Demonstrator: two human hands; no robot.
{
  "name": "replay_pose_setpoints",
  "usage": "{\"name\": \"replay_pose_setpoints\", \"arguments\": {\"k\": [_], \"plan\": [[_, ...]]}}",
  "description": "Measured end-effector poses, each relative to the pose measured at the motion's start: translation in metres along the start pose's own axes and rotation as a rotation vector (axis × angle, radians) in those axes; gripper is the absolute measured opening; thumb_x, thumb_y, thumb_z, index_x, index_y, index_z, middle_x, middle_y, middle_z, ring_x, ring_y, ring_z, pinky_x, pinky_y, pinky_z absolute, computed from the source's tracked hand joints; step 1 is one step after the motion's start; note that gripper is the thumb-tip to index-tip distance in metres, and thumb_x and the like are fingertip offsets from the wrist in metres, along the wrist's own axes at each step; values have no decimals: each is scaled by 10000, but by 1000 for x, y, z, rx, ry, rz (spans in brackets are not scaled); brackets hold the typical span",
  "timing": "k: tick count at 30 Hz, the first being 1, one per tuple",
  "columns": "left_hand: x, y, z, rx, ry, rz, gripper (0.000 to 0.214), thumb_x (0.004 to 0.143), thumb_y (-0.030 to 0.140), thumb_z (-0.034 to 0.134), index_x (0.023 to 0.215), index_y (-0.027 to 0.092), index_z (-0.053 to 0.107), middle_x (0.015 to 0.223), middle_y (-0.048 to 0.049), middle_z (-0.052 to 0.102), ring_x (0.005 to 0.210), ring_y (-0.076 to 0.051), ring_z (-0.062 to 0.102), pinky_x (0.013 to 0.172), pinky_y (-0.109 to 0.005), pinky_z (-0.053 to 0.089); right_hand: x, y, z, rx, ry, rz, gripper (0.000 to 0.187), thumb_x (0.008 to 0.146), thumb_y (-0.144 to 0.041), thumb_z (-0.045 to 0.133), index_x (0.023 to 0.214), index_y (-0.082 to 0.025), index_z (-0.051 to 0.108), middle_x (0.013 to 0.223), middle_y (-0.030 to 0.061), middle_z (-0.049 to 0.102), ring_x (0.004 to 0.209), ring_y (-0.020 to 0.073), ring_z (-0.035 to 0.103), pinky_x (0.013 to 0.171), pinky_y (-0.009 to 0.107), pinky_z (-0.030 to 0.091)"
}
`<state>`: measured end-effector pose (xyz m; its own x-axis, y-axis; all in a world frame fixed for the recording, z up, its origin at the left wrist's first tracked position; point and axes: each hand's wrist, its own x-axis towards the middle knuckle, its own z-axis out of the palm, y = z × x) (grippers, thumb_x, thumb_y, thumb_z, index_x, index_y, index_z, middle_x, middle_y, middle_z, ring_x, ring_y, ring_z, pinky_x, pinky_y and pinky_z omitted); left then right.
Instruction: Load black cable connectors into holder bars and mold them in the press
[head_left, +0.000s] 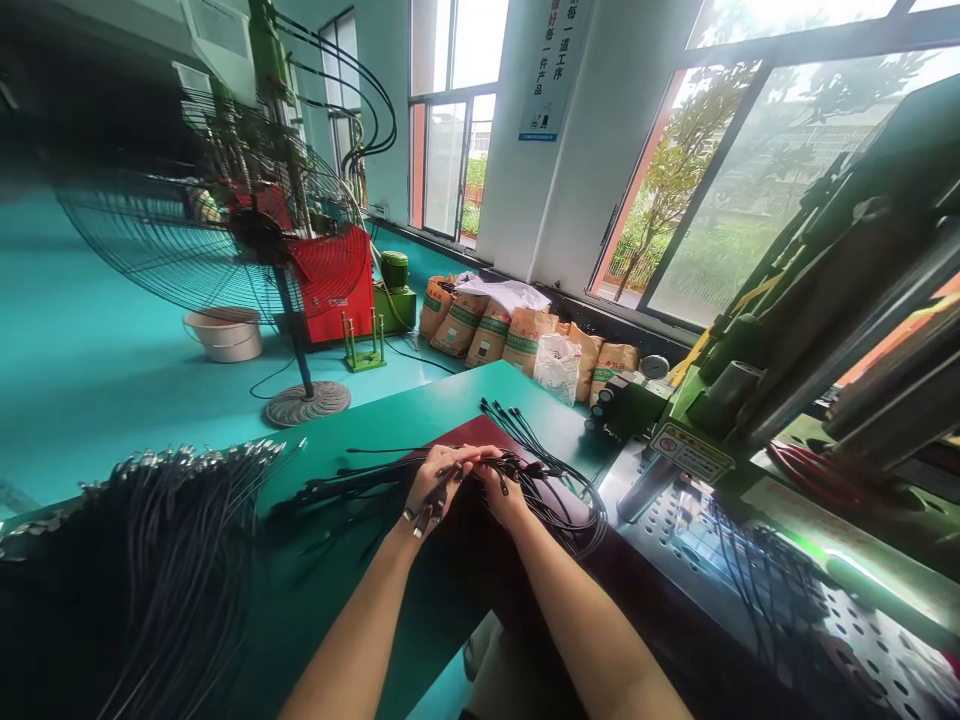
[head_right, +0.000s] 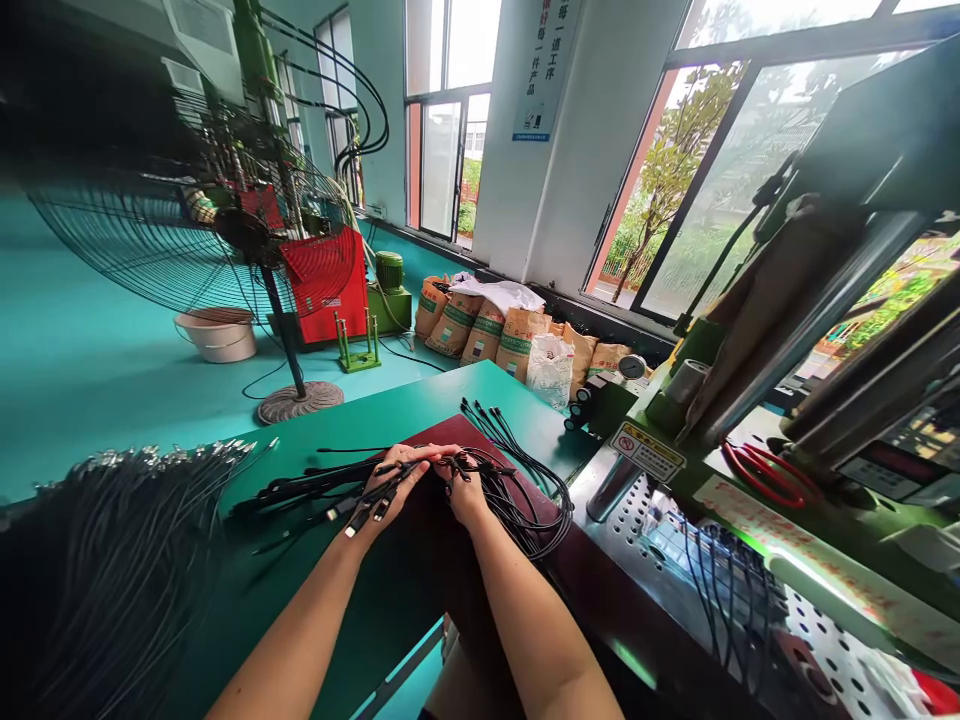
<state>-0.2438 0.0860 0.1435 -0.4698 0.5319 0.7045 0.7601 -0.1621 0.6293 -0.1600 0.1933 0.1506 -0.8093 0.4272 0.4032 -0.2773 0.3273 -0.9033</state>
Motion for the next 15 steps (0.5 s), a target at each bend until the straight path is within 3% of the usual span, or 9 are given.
{"name": "replay_pose_setpoints", "arguments": {"k": [7, 15], "plan": [[13, 17, 0, 34, -165, -55, 277, 880, 275, 456, 1103, 235, 614, 970, -48, 663, 856, -178, 520, 772, -325, 474, -1, 9, -3, -228, 0, -33, 228, 783, -171, 462, 847, -217, 676, 850, 47, 654, 837, 191, 592, 778, 314, 462], [11, 37, 5, 188, -230, -4, 329, 871, 166, 413, 1119, 264, 607, 912, -33, 663, 814, -179, 490, 749, -308, 455, -14, 15, -14, -520, -22, -100, 192, 792, -139, 485, 840, -198, 661, 804, 54, 646, 795, 202, 583, 711, 311, 464]]}}
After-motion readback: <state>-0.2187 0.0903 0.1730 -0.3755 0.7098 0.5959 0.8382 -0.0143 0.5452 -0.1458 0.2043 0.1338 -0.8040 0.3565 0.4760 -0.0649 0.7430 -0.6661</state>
